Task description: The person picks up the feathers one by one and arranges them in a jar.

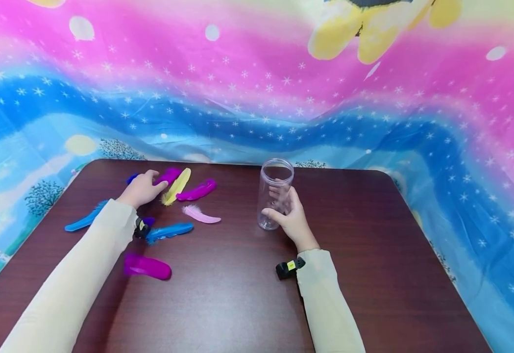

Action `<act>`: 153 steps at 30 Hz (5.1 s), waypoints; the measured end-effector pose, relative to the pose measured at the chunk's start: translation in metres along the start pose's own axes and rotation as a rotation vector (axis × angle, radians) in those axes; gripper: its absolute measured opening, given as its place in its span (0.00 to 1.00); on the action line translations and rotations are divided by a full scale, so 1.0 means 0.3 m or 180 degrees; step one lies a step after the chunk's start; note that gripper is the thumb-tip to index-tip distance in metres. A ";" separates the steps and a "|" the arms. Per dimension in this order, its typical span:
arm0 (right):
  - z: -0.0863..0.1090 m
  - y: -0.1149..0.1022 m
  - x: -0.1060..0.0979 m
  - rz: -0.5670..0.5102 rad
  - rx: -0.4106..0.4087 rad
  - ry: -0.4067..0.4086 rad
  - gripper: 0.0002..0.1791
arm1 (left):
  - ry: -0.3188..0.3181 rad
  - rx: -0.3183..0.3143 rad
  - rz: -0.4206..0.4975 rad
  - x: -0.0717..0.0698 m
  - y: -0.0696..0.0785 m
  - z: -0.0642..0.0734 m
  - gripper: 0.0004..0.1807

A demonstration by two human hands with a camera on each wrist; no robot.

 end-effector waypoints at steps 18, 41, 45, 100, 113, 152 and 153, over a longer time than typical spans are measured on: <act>-0.003 0.000 0.005 -0.0036 -0.0032 -0.0035 0.43 | 0.0010 -0.0110 -0.0092 -0.009 -0.035 -0.020 0.33; 0.003 0.010 0.007 -0.0067 0.0000 -0.0051 0.44 | 0.0007 -0.0186 -0.0494 -0.007 -0.048 -0.035 0.20; 0.000 0.013 0.005 -0.0094 -0.0030 -0.0061 0.43 | 0.0029 -0.0174 -0.0483 -0.007 -0.041 -0.035 0.17; 0.003 0.020 -0.005 0.0172 0.0298 -0.0203 0.47 | 0.0342 0.0087 -0.0017 -0.040 -0.097 -0.027 0.11; 0.004 0.021 -0.005 0.0279 0.0304 -0.0228 0.46 | 0.0590 0.0118 0.0261 -0.075 -0.096 0.004 0.15; 0.003 0.023 -0.022 0.0348 0.0416 -0.0214 0.46 | 0.1154 0.0491 0.0575 -0.159 0.052 0.047 0.13; 0.003 0.022 -0.021 0.0345 0.0414 -0.0214 0.46 | 0.1154 0.0514 0.0568 -0.160 0.060 0.049 0.13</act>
Point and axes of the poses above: each hand's wrist, its own z-axis away from the middle knuckle, its own x-axis out of the palm, y = z × x, the point moved 10 cm from there along -z, towards the middle knuckle, and after that the axes turned 13 degrees about -y, right-handed, at the moved point
